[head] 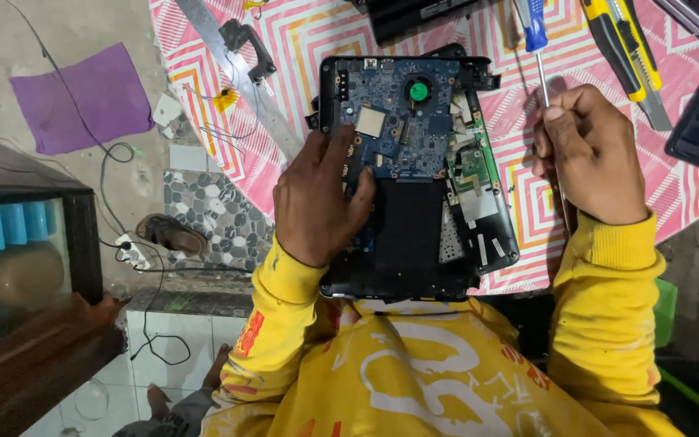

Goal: Disassembling a laptop to remove the motherboard and other internal components using a screwdriver

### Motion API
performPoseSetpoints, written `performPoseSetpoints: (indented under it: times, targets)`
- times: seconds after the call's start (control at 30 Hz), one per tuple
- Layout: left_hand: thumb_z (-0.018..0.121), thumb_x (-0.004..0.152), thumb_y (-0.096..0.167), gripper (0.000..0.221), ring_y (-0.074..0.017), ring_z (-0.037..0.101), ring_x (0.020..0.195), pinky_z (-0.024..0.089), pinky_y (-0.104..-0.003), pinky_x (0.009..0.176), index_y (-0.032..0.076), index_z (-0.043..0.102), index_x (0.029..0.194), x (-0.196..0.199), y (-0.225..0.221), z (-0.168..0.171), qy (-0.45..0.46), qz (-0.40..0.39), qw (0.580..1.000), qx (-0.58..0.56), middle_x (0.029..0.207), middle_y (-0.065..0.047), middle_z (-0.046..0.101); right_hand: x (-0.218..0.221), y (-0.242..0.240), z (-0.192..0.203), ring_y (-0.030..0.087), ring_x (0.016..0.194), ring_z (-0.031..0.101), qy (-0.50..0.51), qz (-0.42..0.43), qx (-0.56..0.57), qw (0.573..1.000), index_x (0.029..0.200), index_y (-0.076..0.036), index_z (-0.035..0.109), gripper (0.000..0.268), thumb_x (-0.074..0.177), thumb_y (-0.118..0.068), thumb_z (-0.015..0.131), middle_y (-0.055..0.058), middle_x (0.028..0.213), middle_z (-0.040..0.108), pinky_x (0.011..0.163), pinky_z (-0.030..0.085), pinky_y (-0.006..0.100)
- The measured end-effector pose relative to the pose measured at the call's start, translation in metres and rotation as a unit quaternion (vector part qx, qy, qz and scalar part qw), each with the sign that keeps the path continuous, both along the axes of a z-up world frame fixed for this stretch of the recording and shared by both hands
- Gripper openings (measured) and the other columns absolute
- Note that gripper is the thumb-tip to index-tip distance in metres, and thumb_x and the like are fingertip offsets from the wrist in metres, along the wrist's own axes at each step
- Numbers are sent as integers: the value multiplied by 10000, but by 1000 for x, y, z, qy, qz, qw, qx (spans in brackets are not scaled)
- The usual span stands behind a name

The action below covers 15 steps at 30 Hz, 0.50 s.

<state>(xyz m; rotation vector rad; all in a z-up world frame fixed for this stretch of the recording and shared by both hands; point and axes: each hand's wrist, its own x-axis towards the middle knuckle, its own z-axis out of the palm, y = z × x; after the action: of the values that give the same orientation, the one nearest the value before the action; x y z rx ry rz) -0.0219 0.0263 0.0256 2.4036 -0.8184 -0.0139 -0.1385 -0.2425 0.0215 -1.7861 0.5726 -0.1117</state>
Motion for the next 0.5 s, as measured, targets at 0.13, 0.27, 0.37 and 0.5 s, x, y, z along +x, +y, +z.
performPoseSetpoints:
  times: [0.13, 0.27, 0.37, 0.5]
  targets:
    - [711, 832, 183, 466, -363, 598, 677, 470, -452, 567, 73, 583, 1267, -1, -2, 3, 1, -4, 1000, 4, 1017, -145, 583, -4, -19, -15, 105, 595, 508, -25, -3, 56, 998, 1072, -38, 483, 96, 1151, -5, 438, 29, 775, 520, 607, 463, 204]
    - [717, 847, 193, 470, -353, 597, 676, 468, -440, 559, 56, 590, 1278, -2, -1, 3, -7, -5, 1000, 13, 1020, -152, 585, -7, -27, -24, 81, 708, 492, -76, -14, 147, 986, 1094, -39, 504, 98, 1153, -22, 428, 11, 819, 478, 761, 570, 236]
    - [716, 854, 187, 465, -351, 597, 676, 469, -440, 565, 57, 584, 1281, -3, -1, 5, -7, -6, 1000, 12, 1021, -152, 582, -5, -28, -25, 60, 684, 475, -94, -31, 200, 975, 1087, -50, 529, 120, 1141, -41, 422, -3, 788, 484, 730, 574, 216]
    - [749, 863, 233, 488, -335, 607, 686, 477, -433, 561, 51, 581, 1283, -3, -2, 8, -9, -5, 1000, 24, 1015, -139, 576, -2, -24, -20, 77, 582, 586, -114, -36, 274, 954, 1080, -76, 536, 154, 1150, -130, 410, -37, 717, 478, 799, 620, 254]
